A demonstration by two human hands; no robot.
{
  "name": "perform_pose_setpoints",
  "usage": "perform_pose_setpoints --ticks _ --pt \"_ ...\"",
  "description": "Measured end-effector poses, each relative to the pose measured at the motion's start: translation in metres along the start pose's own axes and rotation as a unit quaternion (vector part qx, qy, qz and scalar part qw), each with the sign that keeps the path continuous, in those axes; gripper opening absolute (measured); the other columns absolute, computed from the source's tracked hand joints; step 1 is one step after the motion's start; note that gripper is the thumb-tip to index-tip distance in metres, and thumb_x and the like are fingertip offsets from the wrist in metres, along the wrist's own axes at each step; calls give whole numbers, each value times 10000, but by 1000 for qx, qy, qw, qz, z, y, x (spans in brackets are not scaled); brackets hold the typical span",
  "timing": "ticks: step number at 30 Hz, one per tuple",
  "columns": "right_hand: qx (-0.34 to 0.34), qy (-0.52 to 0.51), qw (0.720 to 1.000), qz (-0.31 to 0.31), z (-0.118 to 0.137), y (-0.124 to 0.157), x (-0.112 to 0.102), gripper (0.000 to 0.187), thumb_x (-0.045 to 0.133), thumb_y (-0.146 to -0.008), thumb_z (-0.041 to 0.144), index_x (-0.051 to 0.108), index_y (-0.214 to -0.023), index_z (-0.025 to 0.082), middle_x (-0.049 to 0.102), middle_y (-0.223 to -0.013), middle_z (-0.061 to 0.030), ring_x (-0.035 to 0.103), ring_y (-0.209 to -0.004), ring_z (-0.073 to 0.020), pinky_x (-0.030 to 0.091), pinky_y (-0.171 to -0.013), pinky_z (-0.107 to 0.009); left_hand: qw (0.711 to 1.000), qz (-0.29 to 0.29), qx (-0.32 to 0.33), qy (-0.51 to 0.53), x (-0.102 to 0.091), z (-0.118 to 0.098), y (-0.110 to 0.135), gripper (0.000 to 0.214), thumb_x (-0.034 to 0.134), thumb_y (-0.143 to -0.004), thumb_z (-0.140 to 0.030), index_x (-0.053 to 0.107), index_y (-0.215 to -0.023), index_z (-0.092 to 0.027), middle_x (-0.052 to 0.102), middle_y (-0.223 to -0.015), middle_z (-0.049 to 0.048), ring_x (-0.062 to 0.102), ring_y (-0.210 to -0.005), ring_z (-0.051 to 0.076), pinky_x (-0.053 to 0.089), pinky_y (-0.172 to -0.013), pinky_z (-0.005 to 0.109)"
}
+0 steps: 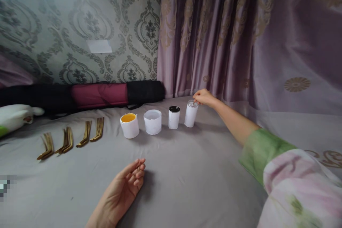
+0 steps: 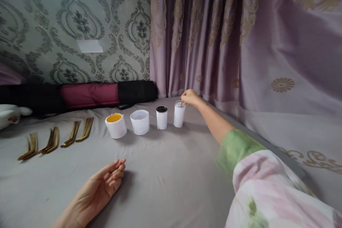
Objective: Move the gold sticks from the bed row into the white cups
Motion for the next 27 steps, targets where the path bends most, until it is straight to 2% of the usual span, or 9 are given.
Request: perform_pose_setpoints --ticks 10,15,27 --pt "6 -36 999 -35 -8 -4 -4 119 542 -655 180 628 -693 107 638 -600 -53 506 -421 -66 337 -354 -139 1000 5 4 -3 0 0 -2 160 549 -716 -82 553 -872 -45 475 -723 37 412 -525 39 381 -401 157" --pt "2 -64 997 -53 -9 -4 -9 108 533 -659 159 618 -694 102 642 -645 -56 495 -409 -48 330 -346 -129 1000 7 3 1 0 1 -1 147 544 -719 -77 551 -863 -47 473 -714 34 410 -515 36 375 -396 156" --pt "22 -131 986 -102 2 19 -25 139 511 -716 178 600 -778 90 635 -692 -65 460 -395 -23 313 -342 -123 1000 14 10 -3 -1 0 -1 128 536 -728 -85 557 -851 -56 503 -696 38 441 -509 38 398 -404 151"
Point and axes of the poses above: each hand's wrist, its own y-axis away from the middle knuckle, its own x-axis out of the palm, z = x × y, the point moved 5 cm from there along -y, towards the middle knuckle
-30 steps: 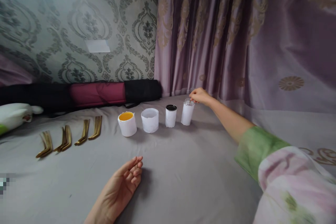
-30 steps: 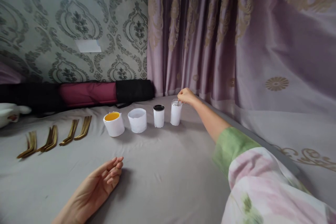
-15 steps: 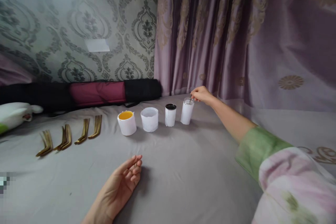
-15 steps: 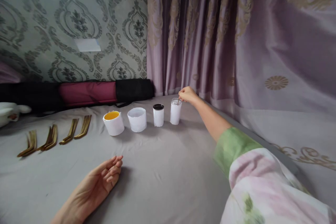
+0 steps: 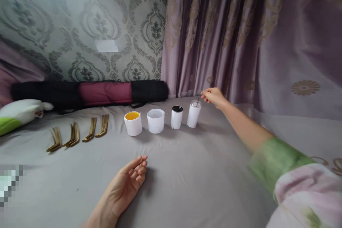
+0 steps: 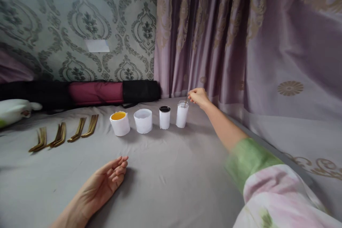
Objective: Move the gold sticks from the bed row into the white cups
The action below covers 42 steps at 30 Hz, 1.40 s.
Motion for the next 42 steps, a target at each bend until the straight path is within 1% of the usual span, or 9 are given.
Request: perform_pose_setpoints --ticks 7,10,16,20,25,28,34,38,42 --pt "-25 -45 998 -42 21 36 0 176 495 -740 239 597 -788 104 605 -672 -64 444 -396 -31 309 -335 -128 1000 14 -11 13 0 -1 1 154 569 -710 -116 549 -852 -58 511 -674 20 444 -499 32 390 -410 140" --pt "-38 -71 996 -29 27 53 8 168 484 -743 251 590 -747 121 581 -638 -48 432 -392 -36 298 -323 -134 999 22 -15 18 -2 -2 0 165 579 -705 -140 546 -845 -59 516 -673 15 452 -500 30 409 -442 144" --pt "-71 -111 991 28 39 87 31 158 499 -733 280 598 -720 157 570 -644 -41 447 -438 -54 328 -356 -156 998 43 -18 31 -4 -3 -2 154 569 -715 -164 539 -836 -75 524 -655 10 458 -492 32 391 -434 141" --pt "-67 -133 986 81 41 108 53 201 514 -720 352 604 -740 172 571 -642 -36 451 -432 -63 335 -353 -174 998 48 -24 40 -4 -3 -3 157 569 -714 -169 539 -833 -72 528 -657 15 460 -492 31 374 -422 135" --pt "-54 -146 974 163 35 134 92 255 500 -713 410 594 -749 176 567 -632 -31 459 -433 -72 340 -350 -178 997 54 -23 42 -5 -3 -5 150 567 -712 -169 540 -826 -75 531 -658 18 462 -493 30 364 -422 132" --pt "-35 -138 967 210 32 153 116 269 479 -718 417 586 -755 173 570 -625 -33 457 -425 -78 332 -345 -181 998 49 -20 41 -4 -3 -4 137 561 -716 -166 539 -815 -74 530 -656 18 464 -490 30 362 -425 136" --pt "-46 -124 950 283 29 191 157 277 433 -738 409 576 -748 171 571 -598 -23 466 -419 -89 338 -363 -194 998 45 -22 41 -3 -3 -5 142 554 -715 -152 528 -828 -69 524 -641 12 454 -478 28 358 -424 133" --pt "-72 -93 947 300 21 209 175 303 397 -754 415 581 -733 175 588 -581 -14 490 -416 -102 367 -406 -212 998 42 -23 41 -3 -3 -6 133 544 -719 -144 525 -828 -69 523 -637 13 455 -478 29 364 -427 134" --pt "-108 -60 950 287 12 218 184 327 372 -769 409 593 -713 174 590 -551 -14 515 -445 -120 375 -443 -220 998 39 -25 42 -6 -3 -9 109 526 -725 -117 523 -826 -75 526 -639 16 465 -485 34 385 -450 141"
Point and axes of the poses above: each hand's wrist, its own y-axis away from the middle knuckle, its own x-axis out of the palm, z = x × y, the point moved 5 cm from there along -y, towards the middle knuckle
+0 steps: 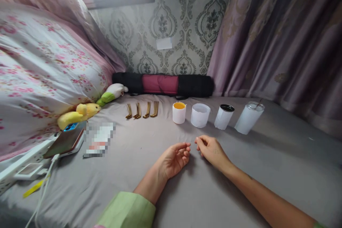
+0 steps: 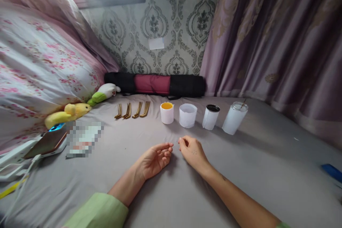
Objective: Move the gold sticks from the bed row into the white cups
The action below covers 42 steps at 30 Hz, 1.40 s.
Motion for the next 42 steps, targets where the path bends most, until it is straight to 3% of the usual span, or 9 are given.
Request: perform_pose_setpoints --ticks 5,9,16,21,24,27,29,38,42 --pt "-23 40 999 -20 -3 5 1 341 361 -773 425 593 -690 189 595 -550 -21 526 -482 -142 375 -471 -227 1000 5 -13 -1 1 0 -2 97 512 -723 -102 518 -814 -71 532 -637 24 460 -486 33 395 -459 137" --pt "-38 54 997 -30 -2 8 0 325 363 -778 409 595 -686 200 602 -575 -24 520 -501 -141 369 -495 -226 998 -28 -15 -61 4 -8 -4 88 522 -704 -104 522 -787 -74 518 -607 11 438 -462 27 354 -400 116" --pt "-27 61 998 -22 -5 8 1 318 367 -772 412 590 -685 204 565 -532 -9 491 -483 -140 343 -489 -231 978 -111 52 -170 -5 -60 -17 28 493 -716 -89 519 -726 -80 493 -579 0 421 -432 21 337 -378 119" --pt "-28 68 997 -20 -5 9 2 320 363 -775 407 591 -689 198 552 -532 1 479 -486 -131 331 -488 -226 944 -186 119 -245 -19 -102 -28 62 456 -756 -103 511 -742 -77 496 -627 11 424 -450 22 339 -394 131" --pt "-25 70 997 -17 -5 9 2 330 362 -774 411 595 -698 190 551 -534 0 474 -487 -128 324 -487 -224 915 -225 147 -301 -25 -121 -33 137 463 -782 -149 528 -862 -60 541 -765 52 493 -567 52 416 -504 172" --pt "-22 78 997 -16 -6 9 2 341 360 -774 406 601 -707 173 554 -540 -6 473 -491 -124 319 -492 -223 882 -257 160 -361 -29 -136 -37 306 468 -800 -281 494 -1060 -121 525 -1028 87 535 -847 158 459 -705 343" --pt "-24 85 996 -14 -5 9 3 350 354 -777 403 603 -711 165 557 -545 -8 474 -498 -121 317 -498 -224 857 -273 168 -402 -30 -145 -39 340 467 -798 -304 477 -1098 -144 503 -1087 89 519 -911 184 445 -747 390" --pt "-24 91 995 -10 -7 8 4 345 345 -790 401 591 -715 172 561 -558 -7 478 -516 -121 313 -513 -224 714 -339 196 -580 -37 -185 -44 320 462 -802 -302 488 -1077 -141 522 -1050 81 531 -873 170 455 -723 371" --pt "-28 88 996 -13 -7 8 4 348 342 -793 396 587 -705 166 559 -557 -10 476 -513 -119 313 -508 -220 628 -371 222 -647 -40 -204 -37 179 529 -729 -212 595 -855 -104 602 -721 64 568 -657 139 443 -591 253"
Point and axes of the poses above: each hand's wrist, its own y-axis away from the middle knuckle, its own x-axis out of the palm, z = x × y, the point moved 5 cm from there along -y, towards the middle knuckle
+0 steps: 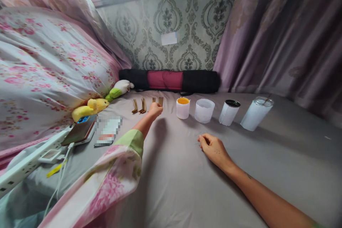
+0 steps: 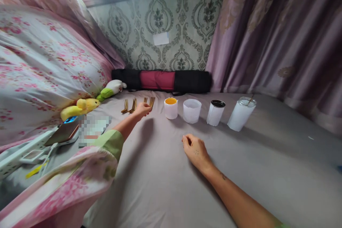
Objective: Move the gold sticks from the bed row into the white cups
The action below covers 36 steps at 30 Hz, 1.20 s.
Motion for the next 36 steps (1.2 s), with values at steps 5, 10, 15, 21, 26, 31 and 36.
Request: perform_pose_setpoints --ticks 5,10,15,21,26,31,36 --pt "-3 -12 1000 6 0 1 0 363 333 -796 396 588 -701 155 553 -551 -13 470 -506 -115 311 -498 -216 992 -59 48 -97 -19 2 -8 141 534 -643 -149 636 -739 -138 626 -703 71 578 -729 168 421 -643 241" --pt "6 -16 1000 10 0 0 0 361 340 -793 394 601 -710 158 562 -560 -12 469 -508 -112 315 -500 -215 981 -80 81 -159 -22 3 -16 176 518 -632 -160 649 -750 -155 644 -804 87 577 -812 189 414 -696 241" --pt "1 -19 1000 8 -1 -1 1 369 337 -796 398 603 -700 162 560 -551 -8 470 -504 -111 322 -510 -216 972 -73 102 -200 -18 3 -20 193 513 -632 -161 657 -761 -156 646 -816 98 580 -823 199 415 -695 237" --pt "5 -27 1000 10 -2 -2 1 370 335 -795 393 607 -709 157 564 -559 -15 474 -506 -112 322 -505 -218 963 -67 120 -233 -10 5 -28 211 501 -641 -152 655 -785 -160 643 -833 88 578 -820 185 416 -694 224" --pt "9 -36 999 18 -3 -3 2 374 331 -797 400 597 -709 153 571 -565 -18 484 -513 -115 326 -509 -218 956 -70 130 -253 -5 7 -34 207 509 -640 -150 643 -797 -163 631 -886 80 560 -863 173 404 -742 216" --pt "16 -43 999 20 -4 -3 2 363 344 -791 400 601 -708 156 572 -558 -15 484 -510 -113 323 -502 -214 951 -75 138 -267 -1 8 -35 207 494 -658 -143 629 -815 -158 609 -923 88 538 -896 173 397 -766 224" --pt "14 -31 999 23 -4 -3 3 367 332 -799 402 595 -710 163 573 -568 -17 487 -517 -117 323 -500 -214 948 -77 145 -273 1 8 -39 219 486 -668 -148 617 -844 -158 591 -939 101 527 -913 179 392 -778 232"
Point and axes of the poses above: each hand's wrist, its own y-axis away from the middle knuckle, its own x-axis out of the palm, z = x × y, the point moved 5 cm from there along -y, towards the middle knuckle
